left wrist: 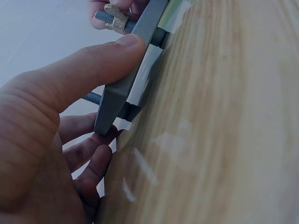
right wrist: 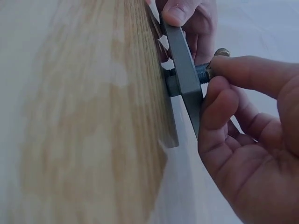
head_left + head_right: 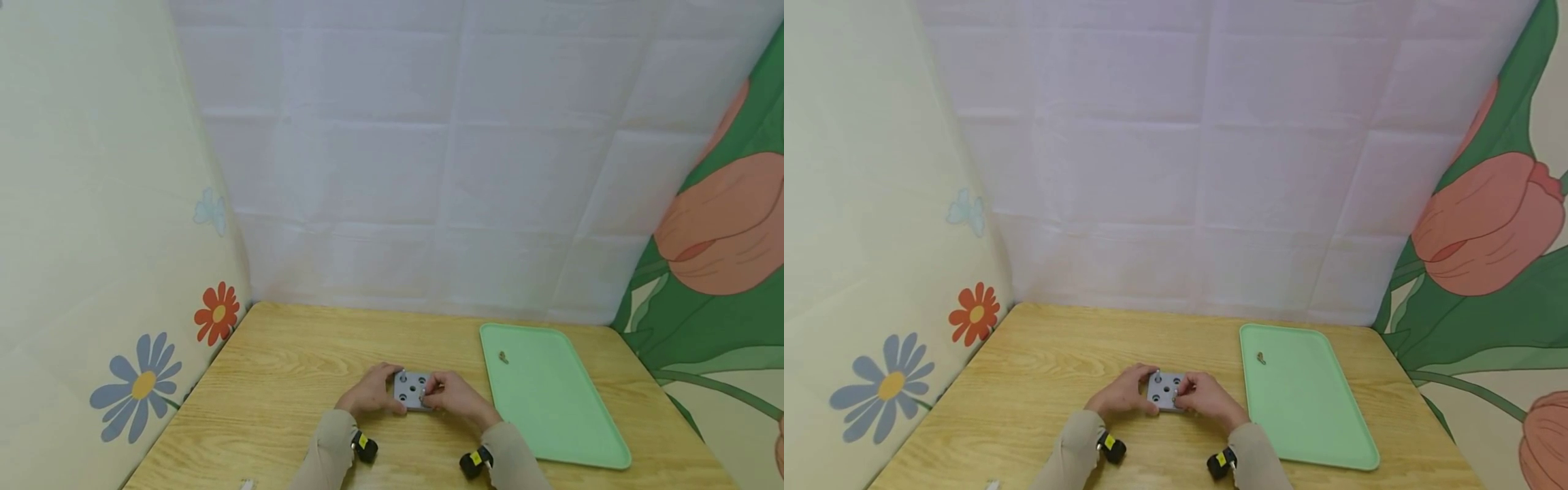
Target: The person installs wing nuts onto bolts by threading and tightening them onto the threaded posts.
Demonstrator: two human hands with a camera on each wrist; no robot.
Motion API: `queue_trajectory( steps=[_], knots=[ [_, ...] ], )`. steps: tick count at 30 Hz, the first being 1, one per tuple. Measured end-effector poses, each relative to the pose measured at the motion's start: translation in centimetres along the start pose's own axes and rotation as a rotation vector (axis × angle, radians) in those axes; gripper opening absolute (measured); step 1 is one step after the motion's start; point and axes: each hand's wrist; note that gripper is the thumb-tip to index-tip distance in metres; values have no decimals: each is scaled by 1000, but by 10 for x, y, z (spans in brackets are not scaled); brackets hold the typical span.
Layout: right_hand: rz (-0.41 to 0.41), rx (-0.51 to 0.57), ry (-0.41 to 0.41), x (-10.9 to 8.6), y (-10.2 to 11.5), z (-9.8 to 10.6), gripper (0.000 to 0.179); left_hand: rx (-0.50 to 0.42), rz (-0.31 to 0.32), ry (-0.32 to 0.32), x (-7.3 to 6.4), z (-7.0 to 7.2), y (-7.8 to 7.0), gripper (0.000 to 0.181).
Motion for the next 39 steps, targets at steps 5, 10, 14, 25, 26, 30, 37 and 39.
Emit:
queue_trajectory(
  steps=[5,10,14,25,26,30,37,39],
  knots=[
    [0,13,-14,-1,3,-1,25,9,-4,-4,1,0,1,82],
    [4,-15,-21,-2,6,-3,23,-1,-1,1,2,0,1,81],
    [0,-66,-32,-2,8,-4,18,-5,4,6,2,-1,2,81],
    [-5,-59,-28,-2,6,-3,17,0,-4,2,0,1,0,82],
    [-3,-54,-23,-2,6,-2,17,3,-7,1,-1,1,-1,82],
    [11,-25,8,-3,6,0,13,0,0,-2,0,1,-1,82],
    [15,4,37,-1,0,3,8,-21,20,1,0,1,-2,83],
    [16,9,39,-1,0,4,9,-19,21,3,0,0,-2,83]
  ],
)
Point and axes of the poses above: each hand's wrist, its own x-axis towards the middle knuckle, its own z-axis out of the back of the hand, y = z × x, and after that the axes turned 5 degrees about x, right-handed
